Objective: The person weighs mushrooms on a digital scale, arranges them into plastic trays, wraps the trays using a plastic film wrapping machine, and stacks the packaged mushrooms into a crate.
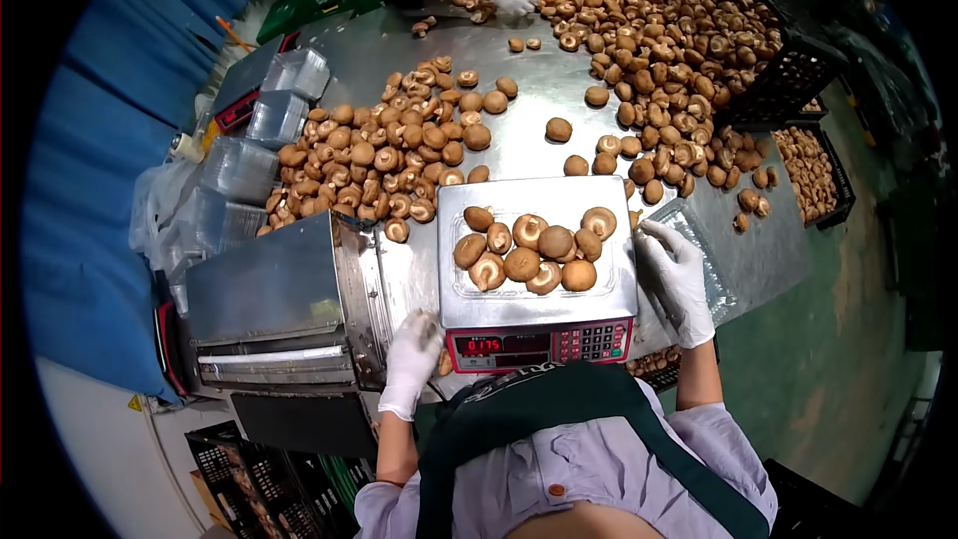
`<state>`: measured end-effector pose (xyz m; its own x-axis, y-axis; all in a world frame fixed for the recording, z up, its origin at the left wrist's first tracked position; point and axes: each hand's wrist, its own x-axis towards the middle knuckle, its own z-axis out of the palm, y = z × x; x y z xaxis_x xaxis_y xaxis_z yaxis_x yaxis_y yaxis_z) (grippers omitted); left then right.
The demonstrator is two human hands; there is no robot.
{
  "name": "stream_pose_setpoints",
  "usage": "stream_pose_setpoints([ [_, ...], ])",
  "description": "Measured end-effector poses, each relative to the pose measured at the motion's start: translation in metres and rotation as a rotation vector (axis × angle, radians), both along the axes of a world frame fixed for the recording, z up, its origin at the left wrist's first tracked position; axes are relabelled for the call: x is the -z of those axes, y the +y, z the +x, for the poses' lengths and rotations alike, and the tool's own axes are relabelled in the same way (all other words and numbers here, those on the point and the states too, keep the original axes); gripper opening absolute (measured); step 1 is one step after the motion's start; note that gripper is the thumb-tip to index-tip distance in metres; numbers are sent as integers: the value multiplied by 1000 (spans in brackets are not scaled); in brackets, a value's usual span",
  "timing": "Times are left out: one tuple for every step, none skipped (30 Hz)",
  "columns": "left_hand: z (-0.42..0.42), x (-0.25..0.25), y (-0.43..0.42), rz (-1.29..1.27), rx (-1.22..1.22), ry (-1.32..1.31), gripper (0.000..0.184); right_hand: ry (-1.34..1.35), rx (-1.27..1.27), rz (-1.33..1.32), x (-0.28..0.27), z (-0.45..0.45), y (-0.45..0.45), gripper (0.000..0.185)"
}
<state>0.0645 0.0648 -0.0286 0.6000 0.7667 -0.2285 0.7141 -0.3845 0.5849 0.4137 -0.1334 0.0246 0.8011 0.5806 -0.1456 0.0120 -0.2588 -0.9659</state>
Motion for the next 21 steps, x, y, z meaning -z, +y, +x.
stream_pose_setpoints([
  [-4,1,-6,-16,80,105,48,-30,-2,-26,3,0,-2,29],
  [-6,2,-11,-33,158,210,49,-29,-10,-26,7,2,-3,29],
  [-3,-4,-17,-48,219,252,47,-55,-32,-17,10,3,-4,27],
  [-1,-10,-23,-65,279,295,44,-80,-55,-8,12,3,-4,26],
  [-2,-1,-27,0,291,346,44,-47,-33,-34,12,3,-6,27],
  [-2,7,-29,67,304,396,44,-49,-30,-27,11,2,-5,27],
  [-6,13,-27,65,296,399,44,-32,-29,-12,8,0,-4,27],
  [-9,18,-21,20,300,429,50,-17,-24,6,7,-1,-3,26],
  [-7,19,-14,-22,307,457,56,-17,-24,9,8,-1,-1,26],
  [4,-8,-12,-66,157,444,54,-54,-44,1,9,0,1,27],
  [5,-7,-5,-24,79,325,54,-93,-63,-6,8,2,3,27],
  [2,-4,4,16,3,205,53,-96,-59,-3,3,1,7,27],
  [4,-4,13,44,-42,155,55,-196,-88,-26,-7,-3,14,28],
  [10,-3,23,75,-29,220,56,-298,-115,-49,-14,-4,20,29],
  [15,1,34,129,-56,174,54,-380,-126,-54,-12,-2,27,31],
  [23,3,43,184,-82,127,52,-390,-132,-109,-8,2,32,34],
  [32,4,51,235,-73,1,49,-468,-113,-147,-1,4,38,35],
  [43,1,59,284,-64,-128,46,-547,-94,-187,5,6,43,37],
  [61,-15,62,231,-35,-275,44,-613,-95,-274,4,6,48,40],
  [80,-26,61,105,-53,-470,43,-595,-116,-370,0,5,51,40],
  [96,-33,65,98,2,-487,43,-617,-160,-343,12,9,51,40],
])
